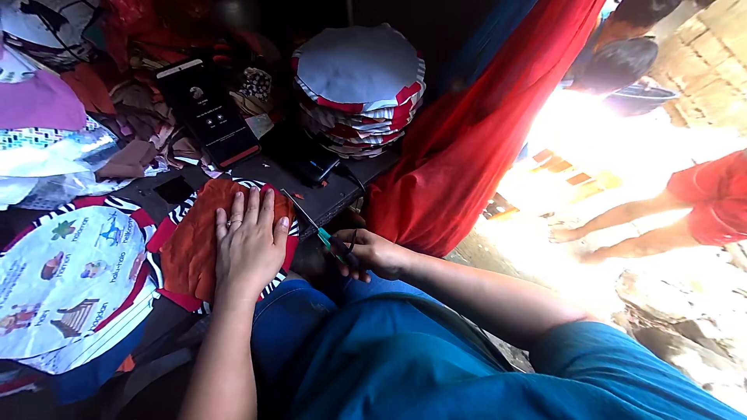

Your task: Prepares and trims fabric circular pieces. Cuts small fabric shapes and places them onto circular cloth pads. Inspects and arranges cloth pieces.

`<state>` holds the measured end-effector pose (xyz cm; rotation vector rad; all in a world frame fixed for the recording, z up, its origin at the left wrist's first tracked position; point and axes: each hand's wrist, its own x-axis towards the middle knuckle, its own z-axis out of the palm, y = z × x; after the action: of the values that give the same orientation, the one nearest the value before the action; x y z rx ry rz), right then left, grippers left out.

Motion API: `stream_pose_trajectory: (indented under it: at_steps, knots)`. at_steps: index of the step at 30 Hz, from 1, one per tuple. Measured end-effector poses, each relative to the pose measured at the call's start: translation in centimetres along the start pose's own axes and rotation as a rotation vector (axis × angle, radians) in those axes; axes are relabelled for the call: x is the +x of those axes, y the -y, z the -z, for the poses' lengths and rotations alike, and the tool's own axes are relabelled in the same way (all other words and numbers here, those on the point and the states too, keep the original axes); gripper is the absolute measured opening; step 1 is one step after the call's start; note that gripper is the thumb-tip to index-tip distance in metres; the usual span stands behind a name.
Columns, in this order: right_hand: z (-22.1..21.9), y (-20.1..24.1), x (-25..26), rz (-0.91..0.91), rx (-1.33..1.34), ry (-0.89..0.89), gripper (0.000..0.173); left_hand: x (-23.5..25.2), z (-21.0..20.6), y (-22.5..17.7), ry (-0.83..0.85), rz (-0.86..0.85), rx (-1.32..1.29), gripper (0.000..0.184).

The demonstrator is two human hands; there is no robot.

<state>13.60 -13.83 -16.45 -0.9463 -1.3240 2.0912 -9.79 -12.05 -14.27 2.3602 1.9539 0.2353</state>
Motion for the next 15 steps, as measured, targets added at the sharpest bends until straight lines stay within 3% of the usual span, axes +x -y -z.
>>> stream_pose_trajectory:
  at_steps: [15]
  knots:
    - [0.07, 0.47, 0.26, 0.022, -0.104, -0.08, 0.016, 0.07, -0.06, 0.02, 0.004, 0.001, 0.007, 0.059]
